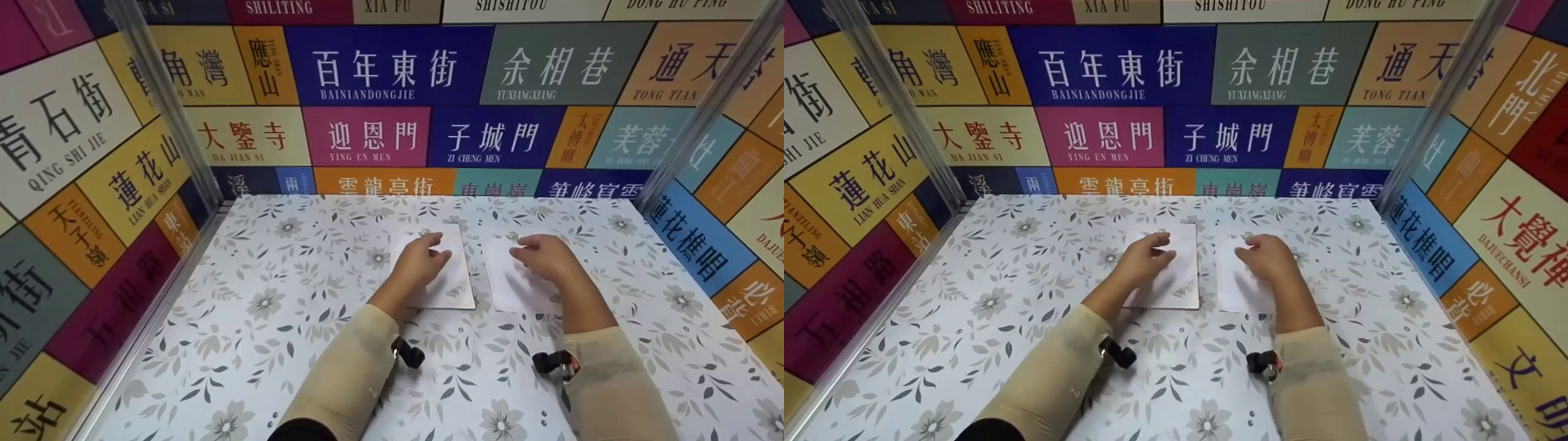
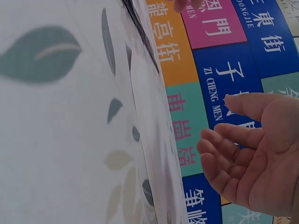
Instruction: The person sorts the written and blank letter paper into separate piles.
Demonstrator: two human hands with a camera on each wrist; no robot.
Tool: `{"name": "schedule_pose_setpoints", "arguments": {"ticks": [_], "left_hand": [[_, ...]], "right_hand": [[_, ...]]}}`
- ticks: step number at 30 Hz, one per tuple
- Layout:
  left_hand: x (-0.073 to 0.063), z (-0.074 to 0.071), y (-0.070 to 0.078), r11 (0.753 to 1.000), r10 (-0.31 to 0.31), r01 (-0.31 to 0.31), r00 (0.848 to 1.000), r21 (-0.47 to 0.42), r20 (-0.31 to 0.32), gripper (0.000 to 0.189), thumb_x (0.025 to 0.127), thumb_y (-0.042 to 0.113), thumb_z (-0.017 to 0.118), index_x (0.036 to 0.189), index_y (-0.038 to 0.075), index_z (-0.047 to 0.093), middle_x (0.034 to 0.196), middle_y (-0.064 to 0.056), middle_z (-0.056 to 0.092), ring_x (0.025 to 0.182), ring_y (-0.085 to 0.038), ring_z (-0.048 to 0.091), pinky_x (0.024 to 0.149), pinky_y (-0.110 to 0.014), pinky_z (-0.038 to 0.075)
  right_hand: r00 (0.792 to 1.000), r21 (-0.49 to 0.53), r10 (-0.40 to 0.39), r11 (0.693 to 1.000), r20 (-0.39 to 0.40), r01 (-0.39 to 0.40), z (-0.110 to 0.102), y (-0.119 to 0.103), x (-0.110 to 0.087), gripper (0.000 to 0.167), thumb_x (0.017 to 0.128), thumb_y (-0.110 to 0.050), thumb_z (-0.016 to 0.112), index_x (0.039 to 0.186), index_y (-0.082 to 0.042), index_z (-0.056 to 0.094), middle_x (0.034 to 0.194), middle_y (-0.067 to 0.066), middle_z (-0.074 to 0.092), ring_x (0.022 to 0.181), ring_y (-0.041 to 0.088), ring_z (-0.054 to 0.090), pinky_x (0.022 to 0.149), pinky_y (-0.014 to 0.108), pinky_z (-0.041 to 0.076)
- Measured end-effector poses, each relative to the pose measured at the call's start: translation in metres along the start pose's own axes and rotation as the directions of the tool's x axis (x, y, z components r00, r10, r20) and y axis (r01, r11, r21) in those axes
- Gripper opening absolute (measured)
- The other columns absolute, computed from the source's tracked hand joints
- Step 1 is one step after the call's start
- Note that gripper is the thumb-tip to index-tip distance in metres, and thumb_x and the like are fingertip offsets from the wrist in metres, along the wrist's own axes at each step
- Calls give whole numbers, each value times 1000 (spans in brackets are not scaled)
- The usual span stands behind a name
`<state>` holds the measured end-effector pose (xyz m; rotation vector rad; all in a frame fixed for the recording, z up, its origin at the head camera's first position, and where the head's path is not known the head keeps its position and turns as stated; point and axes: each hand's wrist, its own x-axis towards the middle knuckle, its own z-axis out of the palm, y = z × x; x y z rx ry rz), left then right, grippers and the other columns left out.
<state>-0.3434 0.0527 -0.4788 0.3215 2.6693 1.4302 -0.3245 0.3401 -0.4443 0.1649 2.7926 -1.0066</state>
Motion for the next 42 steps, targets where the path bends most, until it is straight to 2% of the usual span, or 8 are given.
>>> {"name": "schedule_pose_setpoints", "arguments": {"ticks": [5, 9, 17, 27, 30, 33, 38, 42], "left_hand": [[0, -18, -12, 1000, -11, 12, 999, 18, -45, 54, 105, 34, 69, 156, 18, 56, 155, -3, 63, 131, -20, 68, 109, -36, 58], [0, -32, -17, 999, -49, 50, 997, 11, -63, 56, 104, 35, 70, 156, 20, 56, 156, -2, 62, 134, -22, 67, 110, -39, 57], [-1, -58, -33, 996, -84, 87, 994, 38, -71, 66, 101, 42, 74, 160, 25, 51, 163, -2, 55, 148, -27, 56, 123, -45, 48], [-2, -74, -46, 995, -84, 88, 993, 48, -78, 70, 99, 43, 75, 161, 24, 50, 165, -5, 52, 155, -30, 48, 129, -49, 40], [-4, -75, -48, 995, -75, 77, 997, 67, -34, 77, 97, 46, 78, 163, 27, 45, 171, -5, 45, 160, -30, 41, 133, -51, 33], [-6, -75, -51, 991, -46, 39, 997, 125, 54, 86, 95, 49, 79, 168, 28, 37, 178, -4, 31, 166, -30, 28, 137, -51, 23], [-9, -72, -57, 973, -72, 25, 977, 228, 202, 101, 91, 56, 81, 171, 36, 24, 183, 2, 9, 170, -28, 9, 138, -55, 13], [-11, -72, -58, 955, -97, 14, 958, 297, 268, 108, 86, 62, 83, 171, 40, 21, 183, 6, 3, 171, -29, 4, 137, -59, 12]], "right_hand": [[999, 10, -37, 999, -1, 37, 14, -14, 5, 67, 104, -48, 63, 156, -7, 54, 153, 24, 60, 133, 40, 64, 118, 57, 49], [998, 46, -58, 997, 2, 58, 24, -28, 9, 68, 103, -47, 65, 157, -7, 52, 153, 23, 60, 141, 41, 58, 119, 57, 48], [992, 59, -123, 991, 36, 121, 44, -53, 15, 77, 102, -52, 67, 164, -14, 43, 168, 13, 47, 153, 39, 48, 124, 59, 44], [982, 44, -179, 983, 64, 176, 63, -67, 18, 86, 96, -62, 71, 167, -24, 39, 173, 9, 41, 160, 36, 40, 129, 61, 37], [973, 13, -211, 978, 91, 211, 68, -66, 19, 89, 95, -63, 72, 168, -28, 36, 177, 10, 33, 164, 39, 31, 131, 66, 29], [954, -27, -257, 964, 151, 264, 72, -63, 20, 96, 93, -65, 73, 171, -29, 30, 181, 11, 19, 167, 42, 19, 131, 70, 22], [918, -99, -282, 942, 279, 319, 77, -57, 20, 106, 92, -67, 74, 173, -25, 20, 183, 14, 4, 169, 43, 5, 132, 73, 14], [912, -143, -228, 946, 342, 290, 79, -54, 18, 110, 89, -66, 77, 173, -26, 20, 183, 12, 1, 169, 41, 1, 134, 70, 10]]}}
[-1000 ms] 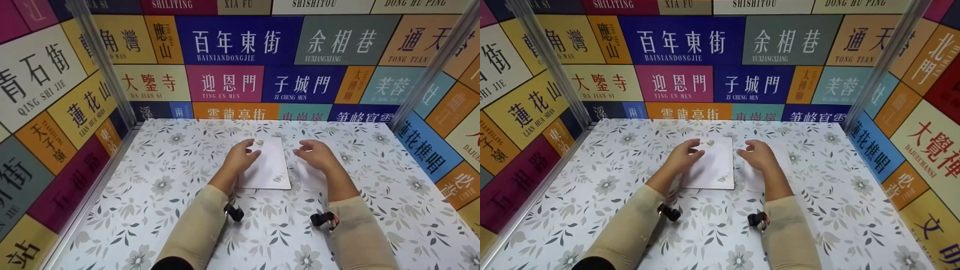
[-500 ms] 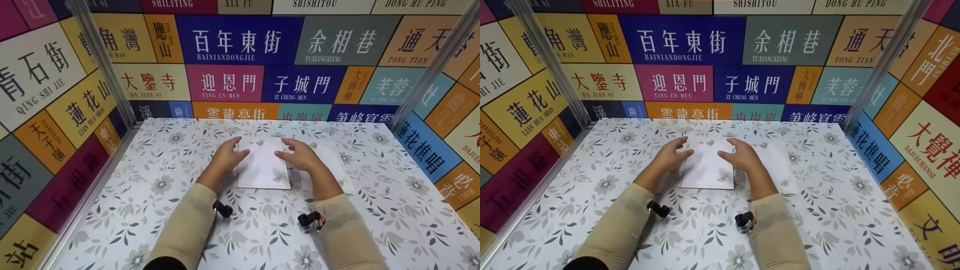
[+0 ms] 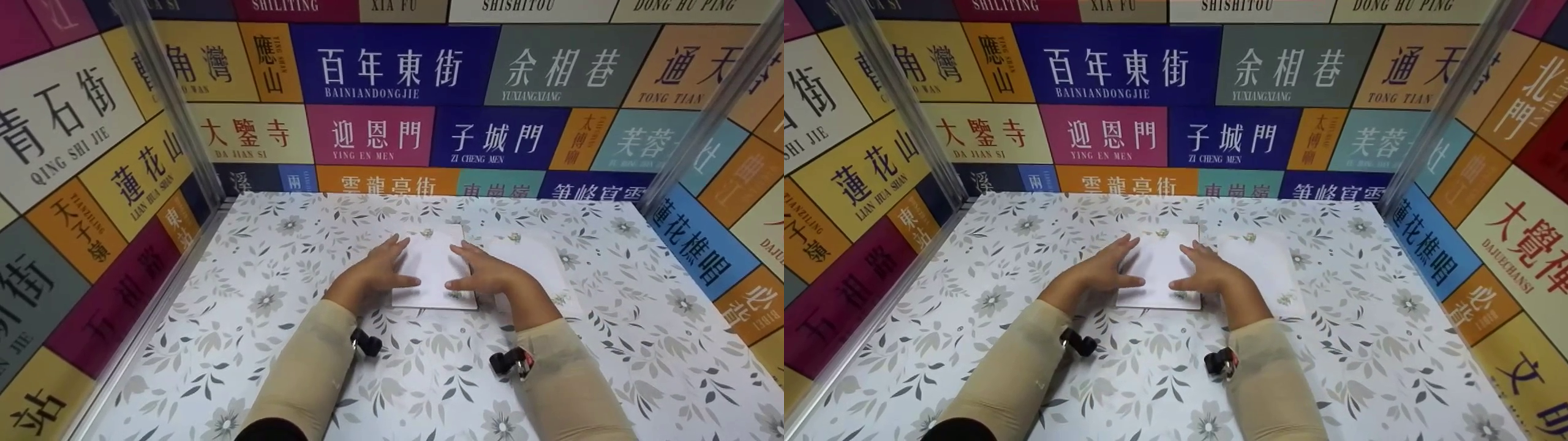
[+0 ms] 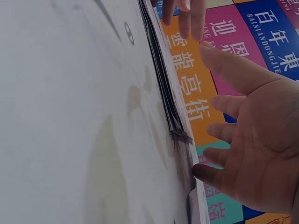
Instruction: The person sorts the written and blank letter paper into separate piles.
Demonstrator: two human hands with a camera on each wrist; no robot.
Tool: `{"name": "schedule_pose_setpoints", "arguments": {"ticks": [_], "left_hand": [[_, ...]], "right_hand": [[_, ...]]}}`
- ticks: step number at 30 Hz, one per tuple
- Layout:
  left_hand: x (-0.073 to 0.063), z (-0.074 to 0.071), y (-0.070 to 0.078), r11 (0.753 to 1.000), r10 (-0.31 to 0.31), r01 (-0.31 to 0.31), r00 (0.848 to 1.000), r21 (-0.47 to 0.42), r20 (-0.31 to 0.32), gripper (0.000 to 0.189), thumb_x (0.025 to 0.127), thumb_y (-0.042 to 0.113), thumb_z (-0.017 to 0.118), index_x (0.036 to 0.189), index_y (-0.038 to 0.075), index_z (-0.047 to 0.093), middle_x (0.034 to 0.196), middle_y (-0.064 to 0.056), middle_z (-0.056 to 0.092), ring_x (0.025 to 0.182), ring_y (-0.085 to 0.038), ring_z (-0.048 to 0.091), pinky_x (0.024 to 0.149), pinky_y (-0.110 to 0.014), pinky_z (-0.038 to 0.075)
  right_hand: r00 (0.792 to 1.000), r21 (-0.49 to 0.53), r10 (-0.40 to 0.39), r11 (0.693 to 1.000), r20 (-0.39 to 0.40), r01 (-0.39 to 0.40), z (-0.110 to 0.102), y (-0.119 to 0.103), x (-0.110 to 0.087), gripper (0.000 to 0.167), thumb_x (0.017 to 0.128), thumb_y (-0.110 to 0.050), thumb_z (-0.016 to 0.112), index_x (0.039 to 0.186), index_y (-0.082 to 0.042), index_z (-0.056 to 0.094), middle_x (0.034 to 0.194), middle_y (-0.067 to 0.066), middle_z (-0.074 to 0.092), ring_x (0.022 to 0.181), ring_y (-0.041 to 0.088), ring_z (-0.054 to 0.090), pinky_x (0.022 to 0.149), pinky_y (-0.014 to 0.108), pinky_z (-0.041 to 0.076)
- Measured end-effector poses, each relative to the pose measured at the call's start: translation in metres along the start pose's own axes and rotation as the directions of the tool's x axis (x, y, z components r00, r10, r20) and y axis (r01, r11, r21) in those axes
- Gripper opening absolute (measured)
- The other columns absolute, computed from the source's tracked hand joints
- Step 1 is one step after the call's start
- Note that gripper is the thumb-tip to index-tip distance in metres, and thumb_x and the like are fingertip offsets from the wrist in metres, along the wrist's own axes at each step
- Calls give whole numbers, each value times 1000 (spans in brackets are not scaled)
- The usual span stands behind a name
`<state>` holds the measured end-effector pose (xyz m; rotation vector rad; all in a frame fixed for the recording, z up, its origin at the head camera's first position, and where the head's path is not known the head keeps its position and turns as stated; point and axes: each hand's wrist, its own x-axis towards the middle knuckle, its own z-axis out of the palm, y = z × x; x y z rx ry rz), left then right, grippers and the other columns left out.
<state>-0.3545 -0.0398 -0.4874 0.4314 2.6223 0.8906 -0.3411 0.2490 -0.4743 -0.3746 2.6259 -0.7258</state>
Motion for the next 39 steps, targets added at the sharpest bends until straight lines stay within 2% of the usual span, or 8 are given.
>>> {"name": "schedule_pose_setpoints", "arguments": {"ticks": [3, 8, 14, 25, 32, 36, 39], "left_hand": [[0, 0, 0, 999, 11, -13, 999, 45, 39, 110, 84, 62, 84, 171, 39, 21, 183, 7, 4, 171, -28, 4, 138, -58, 11], [-1, 4, -1, 994, -10, -1, 995, 113, 96, 110, 82, 62, 86, 171, 38, 25, 183, 9, 8, 171, -23, 5, 139, -51, 9], [-4, 5, 1, 980, -15, -9, 993, 198, 119, 107, 84, 60, 86, 170, 33, 29, 183, 5, 10, 171, -26, 4, 139, -53, 9], [-4, 7, -1, 972, -5, -19, 995, 232, 103, 104, 85, 61, 84, 170, 33, 31, 183, 5, 9, 171, -27, 3, 139, -54, 9], [-2, 8, 2, 966, 17, -35, 997, 255, 73, 94, 88, 59, 82, 167, 28, 40, 182, 0, 18, 170, -32, 12, 138, -55, 14], [-3, 8, 5, 960, 31, -40, 999, 277, 40, 88, 88, 56, 83, 163, 25, 48, 180, -3, 27, 167, -35, 21, 136, -57, 22], [-3, 9, 6, 957, 37, -38, 999, 288, 11, 85, 87, 55, 84, 159, 25, 52, 177, -3, 33, 164, -36, 27, 134, -57, 28]], "right_hand": [[999, -18, 14, 1000, 39, -13, 1, 0, -1, 111, 87, -64, 80, 173, -25, 22, 183, 11, 1, 169, 40, -1, 135, 69, 8], [996, -57, 24, 998, 84, -19, 4, -1, -3, 108, 87, -58, 83, 172, -24, 25, 183, 9, 5, 170, 38, -1, 135, 67, 6], [995, -116, 22, 993, 93, -11, 7, -1, -4, 103, 86, -50, 85, 170, -23, 31, 183, 9, 9, 170, 38, 2, 136, 66, 7], [995, -134, 27, 991, 92, -14, 5, -2, -6, 100, 88, -46, 84, 170, -24, 32, 183, 8, 10, 170, 37, 2, 137, 64, 6], [997, -105, 36, 994, 73, -28, 6, -2, -3, 92, 92, -43, 83, 169, -23, 36, 182, 9, 14, 169, 40, 6, 135, 67, 10], [998, -94, 54, 994, 30, -51, 7, -3, -1, 90, 90, -42, 86, 166, -23, 43, 178, 12, 23, 166, 42, 18, 134, 67, 19], [996, -75, 82, 994, -21, -84, 8, -4, -1, 89, 84, -44, 90, 161, -25, 50, 165, 14, 36, 155, 39, 34, 129, 64, 31]]}}
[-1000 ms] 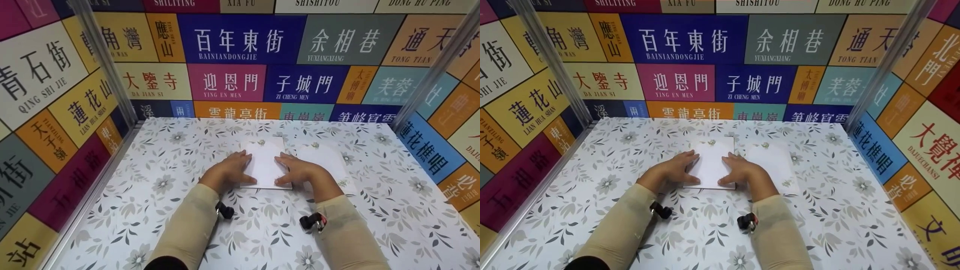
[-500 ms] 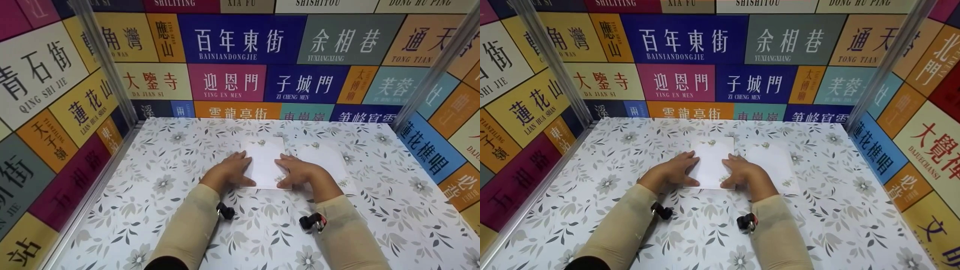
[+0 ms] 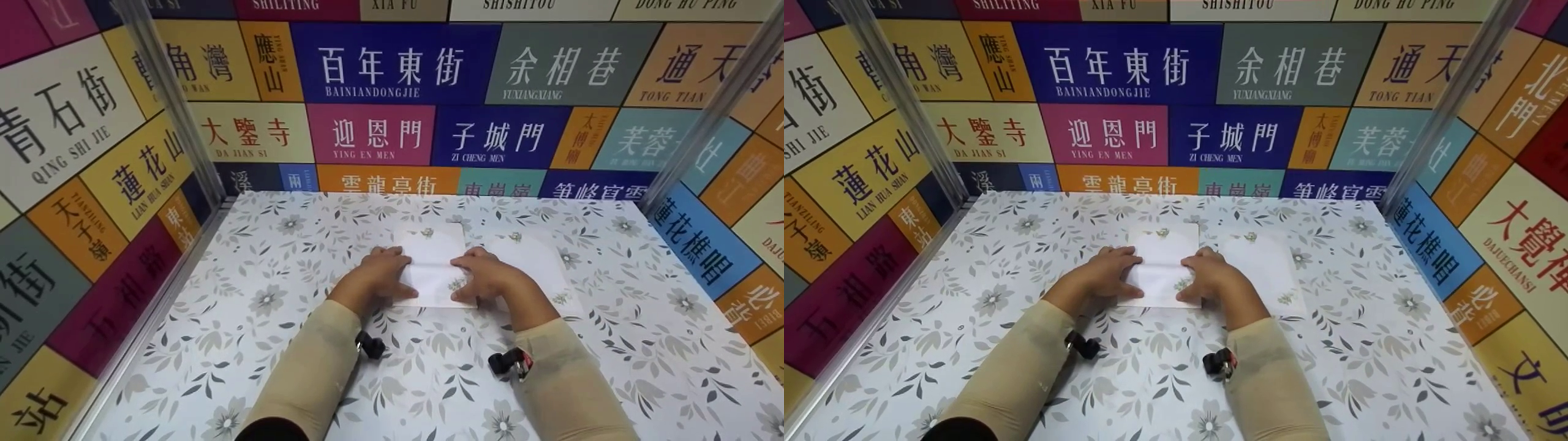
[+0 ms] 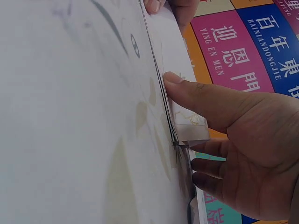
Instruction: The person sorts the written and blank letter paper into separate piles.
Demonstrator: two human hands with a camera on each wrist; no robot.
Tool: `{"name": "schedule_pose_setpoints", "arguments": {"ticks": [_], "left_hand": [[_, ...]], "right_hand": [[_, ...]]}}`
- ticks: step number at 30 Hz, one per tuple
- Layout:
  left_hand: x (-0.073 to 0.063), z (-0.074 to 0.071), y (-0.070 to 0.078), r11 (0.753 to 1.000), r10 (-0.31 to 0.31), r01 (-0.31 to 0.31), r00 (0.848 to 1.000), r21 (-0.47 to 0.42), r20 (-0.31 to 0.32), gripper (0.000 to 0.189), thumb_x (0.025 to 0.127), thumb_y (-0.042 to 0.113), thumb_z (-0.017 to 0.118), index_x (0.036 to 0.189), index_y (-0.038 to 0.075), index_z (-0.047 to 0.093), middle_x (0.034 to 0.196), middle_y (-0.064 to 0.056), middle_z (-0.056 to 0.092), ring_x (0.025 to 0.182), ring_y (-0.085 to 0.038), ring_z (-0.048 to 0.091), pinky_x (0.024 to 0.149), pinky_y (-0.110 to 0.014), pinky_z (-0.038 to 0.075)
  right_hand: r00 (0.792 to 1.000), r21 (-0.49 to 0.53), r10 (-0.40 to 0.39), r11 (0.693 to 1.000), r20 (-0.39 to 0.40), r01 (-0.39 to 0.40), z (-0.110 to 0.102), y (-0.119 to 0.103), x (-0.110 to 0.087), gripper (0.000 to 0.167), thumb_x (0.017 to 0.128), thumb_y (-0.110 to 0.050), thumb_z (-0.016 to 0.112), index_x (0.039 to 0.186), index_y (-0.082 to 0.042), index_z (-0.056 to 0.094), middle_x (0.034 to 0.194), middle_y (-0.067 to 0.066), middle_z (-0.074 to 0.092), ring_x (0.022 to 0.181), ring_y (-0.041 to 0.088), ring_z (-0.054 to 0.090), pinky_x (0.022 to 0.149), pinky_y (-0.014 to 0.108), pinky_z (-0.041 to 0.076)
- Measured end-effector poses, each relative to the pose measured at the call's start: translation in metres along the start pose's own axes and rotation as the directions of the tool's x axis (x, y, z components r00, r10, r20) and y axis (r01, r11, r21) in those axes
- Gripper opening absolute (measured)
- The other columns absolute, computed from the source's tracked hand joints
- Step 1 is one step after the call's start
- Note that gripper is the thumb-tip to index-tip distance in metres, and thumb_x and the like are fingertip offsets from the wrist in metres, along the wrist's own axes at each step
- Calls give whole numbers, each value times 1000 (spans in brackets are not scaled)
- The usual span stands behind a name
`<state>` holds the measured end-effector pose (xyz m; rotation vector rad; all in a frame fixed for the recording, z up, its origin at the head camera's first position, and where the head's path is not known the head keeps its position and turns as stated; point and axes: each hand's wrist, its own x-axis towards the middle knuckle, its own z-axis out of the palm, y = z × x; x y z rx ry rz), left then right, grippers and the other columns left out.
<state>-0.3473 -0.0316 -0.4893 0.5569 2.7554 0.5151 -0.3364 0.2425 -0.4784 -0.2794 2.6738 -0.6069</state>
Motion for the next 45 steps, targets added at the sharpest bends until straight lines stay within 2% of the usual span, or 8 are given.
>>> {"name": "schedule_pose_setpoints", "arguments": {"ticks": [5, 13, 21, 25, 29, 35, 38, 45], "left_hand": [[-1, 0, 2, 1000, -5, 5, 1000, 13, -29, 81, 87, 54, 85, 157, 26, 56, 174, -3, 38, 160, -37, 33, 131, -57, 32], [2, -2, 5, 1000, -22, 22, 1000, 8, -4, 80, 88, 51, 85, 157, 23, 56, 174, -3, 38, 163, -37, 31, 134, -56, 27], [4, -1, 4, 999, -33, 32, 999, -43, -7, 85, 84, 55, 87, 157, 25, 56, 175, -1, 37, 164, -37, 28, 135, -58, 24], [5, -2, 4, 991, -63, 61, 998, -115, -15, 85, 85, 55, 86, 158, 27, 54, 176, -1, 35, 164, -35, 29, 135, -57, 24], [7, -1, 5, 979, -91, 80, 994, -188, -55, 81, 89, 48, 85, 159, 24, 53, 175, -5, 36, 163, -35, 32, 135, -54, 27], [11, -1, 7, 919, -189, 129, 974, -373, -128, 71, 97, 22, 75, 161, 10, 47, 168, -14, 48, 158, -33, 43, 134, -45, 32], [11, -3, 8, 862, -265, 180, 957, -473, -118, 67, 100, 15, 69, 163, 10, 45, 165, -13, 52, 157, -30, 45, 133, -44, 33], [12, -6, 8, 783, -342, 227, 935, -579, -96, 64, 100, 1, 62, 162, 8, 47, 163, -13, 54, 156, -30, 47, 131, -44, 37]], "right_hand": [[999, -24, 10, 1000, -46, -11, -1, -1, -3, 86, 81, -46, 92, 157, -28, 56, 145, 17, 44, 135, 35, 43, 121, 60, 41], [999, -58, 9, 998, -41, -11, -3, 0, -4, 88, 82, -51, 90, 159, -29, 53, 170, 29, 30, 158, 48, 28, 127, 70, 30], [999, -46, -3, 999, -38, 1, -6, -1, -6, 93, 84, -55, 88, 162, -21, 50, 175, 28, 26, 164, 50, 16, 130, 72, 23], [999, -29, 6, 1000, -48, -7, -8, -2, -7, 94, 87, -61, 83, 162, -18, 48, 166, 24, 44, 157, 44, 38, 129, 65, 33], [996, -5, 9, 1000, -87, -10, -10, -4, -6, 91, 91, -62, 78, 162, -13, 48, 139, 21, 65, 125, 34, 62, 116, 57, 49], [986, 56, 26, 998, -167, -17, -10, -3, -2, 77, 99, -44, 73, 160, -4, 48, 124, 18, 69, 107, 30, 64, 99, 50, 55], [982, 108, 59, 993, -180, -40, -9, -1, 1, 73, 100, -35, 72, 160, -1, 46, 123, 18, 69, 105, 28, 64, 94, 45, 55], [977, 228, 136, 969, -165, -96, -10, 1, 6, 65, 99, -19, 70, 156, 4, 49, 120, 17, 70, 92, 21, 64, 78, 30, 53]]}}
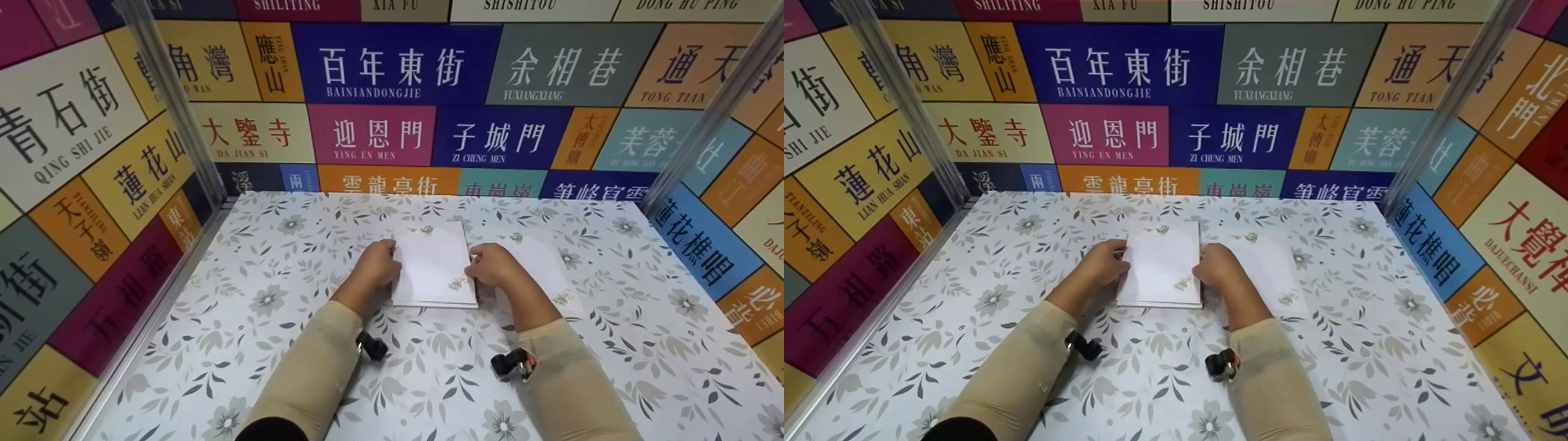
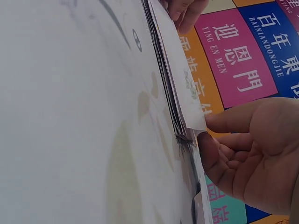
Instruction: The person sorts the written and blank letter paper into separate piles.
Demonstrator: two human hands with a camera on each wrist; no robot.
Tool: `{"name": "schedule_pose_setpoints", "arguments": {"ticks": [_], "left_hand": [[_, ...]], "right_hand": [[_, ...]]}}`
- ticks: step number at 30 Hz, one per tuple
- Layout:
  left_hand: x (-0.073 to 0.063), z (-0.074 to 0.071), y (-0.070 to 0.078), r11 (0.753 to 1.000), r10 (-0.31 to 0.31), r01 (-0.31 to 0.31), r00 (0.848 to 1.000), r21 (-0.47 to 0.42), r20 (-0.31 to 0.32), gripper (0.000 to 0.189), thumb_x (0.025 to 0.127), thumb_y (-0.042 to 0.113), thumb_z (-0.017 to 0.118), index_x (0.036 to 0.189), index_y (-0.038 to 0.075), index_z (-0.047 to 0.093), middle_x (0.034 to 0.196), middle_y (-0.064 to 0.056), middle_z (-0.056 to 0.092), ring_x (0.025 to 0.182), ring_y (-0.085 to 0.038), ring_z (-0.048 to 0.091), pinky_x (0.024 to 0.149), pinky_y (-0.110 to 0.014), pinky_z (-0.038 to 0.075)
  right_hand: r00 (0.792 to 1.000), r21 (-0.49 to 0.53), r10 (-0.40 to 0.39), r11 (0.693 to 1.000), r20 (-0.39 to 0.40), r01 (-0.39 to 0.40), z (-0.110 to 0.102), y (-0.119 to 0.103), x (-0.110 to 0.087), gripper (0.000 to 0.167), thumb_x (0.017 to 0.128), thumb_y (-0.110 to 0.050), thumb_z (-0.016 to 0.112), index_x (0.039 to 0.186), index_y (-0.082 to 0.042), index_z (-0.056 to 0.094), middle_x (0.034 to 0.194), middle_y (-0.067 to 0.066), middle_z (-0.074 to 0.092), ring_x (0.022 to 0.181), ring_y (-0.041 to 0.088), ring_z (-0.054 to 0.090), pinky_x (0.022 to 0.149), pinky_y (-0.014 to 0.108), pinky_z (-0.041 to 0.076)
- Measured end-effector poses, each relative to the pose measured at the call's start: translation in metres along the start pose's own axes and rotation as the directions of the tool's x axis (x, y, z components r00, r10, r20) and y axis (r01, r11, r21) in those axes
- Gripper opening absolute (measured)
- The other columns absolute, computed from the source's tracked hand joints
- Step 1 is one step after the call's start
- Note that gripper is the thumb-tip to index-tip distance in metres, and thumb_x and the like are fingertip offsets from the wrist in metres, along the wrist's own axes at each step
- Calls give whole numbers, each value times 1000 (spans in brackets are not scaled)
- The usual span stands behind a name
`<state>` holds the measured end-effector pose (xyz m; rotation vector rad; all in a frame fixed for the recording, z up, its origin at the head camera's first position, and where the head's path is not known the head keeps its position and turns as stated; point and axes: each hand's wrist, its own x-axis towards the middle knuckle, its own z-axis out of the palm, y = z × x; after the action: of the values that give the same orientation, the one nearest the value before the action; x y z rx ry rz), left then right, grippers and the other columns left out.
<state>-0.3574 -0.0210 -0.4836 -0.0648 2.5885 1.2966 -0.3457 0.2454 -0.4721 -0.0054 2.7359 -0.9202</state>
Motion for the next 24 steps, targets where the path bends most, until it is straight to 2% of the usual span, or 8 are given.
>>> {"name": "schedule_pose_setpoints", "arguments": {"ticks": [4, 7, 10, 17, 20, 24], "left_hand": [[1, -2, -1, 995, -46, 47, 999, -88, 12, 63, 98, -3, 60, 160, 6, 49, 160, -14, 57, 153, -31, 51, 128, -44, 42], [3, -3, -2, 992, -68, 69, 998, -109, 16, 62, 97, -3, 60, 158, 5, 51, 157, -15, 59, 150, -30, 54, 126, -45, 45], [3, -3, -4, 994, -56, 56, 998, -99, 1, 59, 97, -4, 60, 155, 3, 54, 154, -16, 62, 146, -29, 58, 125, -44, 46], [0, -3, -8, 998, 37, -40, 998, -56, -56, 56, 94, -5, 59, 151, -1, 57, 145, -19, 67, 134, -29, 63, 121, -42, 50], [-2, -2, -5, 998, 44, -47, 996, -38, -77, 57, 94, -5, 60, 151, 2, 58, 145, -16, 67, 134, -29, 63, 121, -43, 50], [-3, 2, 1, 995, 22, -30, 996, -92, -85, 60, 96, -5, 58, 155, 6, 56, 149, -14, 65, 141, -28, 60, 124, -42, 48]], "right_hand": [[1000, 54, 24, 998, 2, -24, 0, 0, 1, 61, 99, -14, 70, 155, 3, 52, 117, 14, 68, 91, 19, 63, 74, 26, 52], [999, 77, 35, 996, -4, -35, 1, -1, 2, 60, 99, -13, 69, 156, 1, 52, 119, 14, 67, 95, 20, 62, 75, 25, 51], [999, 79, 31, 996, -14, -30, 2, -1, 2, 60, 100, -14, 68, 157, -2, 52, 118, 14, 67, 95, 20, 63, 75, 26, 52], [999, 55, 31, 998, -18, -30, 1, -3, 2, 61, 101, -15, 67, 159, -5, 50, 122, 15, 68, 94, 20, 65, 75, 27, 53], [999, 61, 22, 998, -33, -20, 0, -2, 0, 61, 102, -15, 66, 160, -5, 49, 121, 15, 68, 92, 20, 64, 73, 26, 52], [999, 72, 6, 997, -52, -2, -5, 2, -1, 62, 102, -15, 65, 161, -5, 47, 121, 15, 66, 93, 20, 64, 74, 26, 52]]}}
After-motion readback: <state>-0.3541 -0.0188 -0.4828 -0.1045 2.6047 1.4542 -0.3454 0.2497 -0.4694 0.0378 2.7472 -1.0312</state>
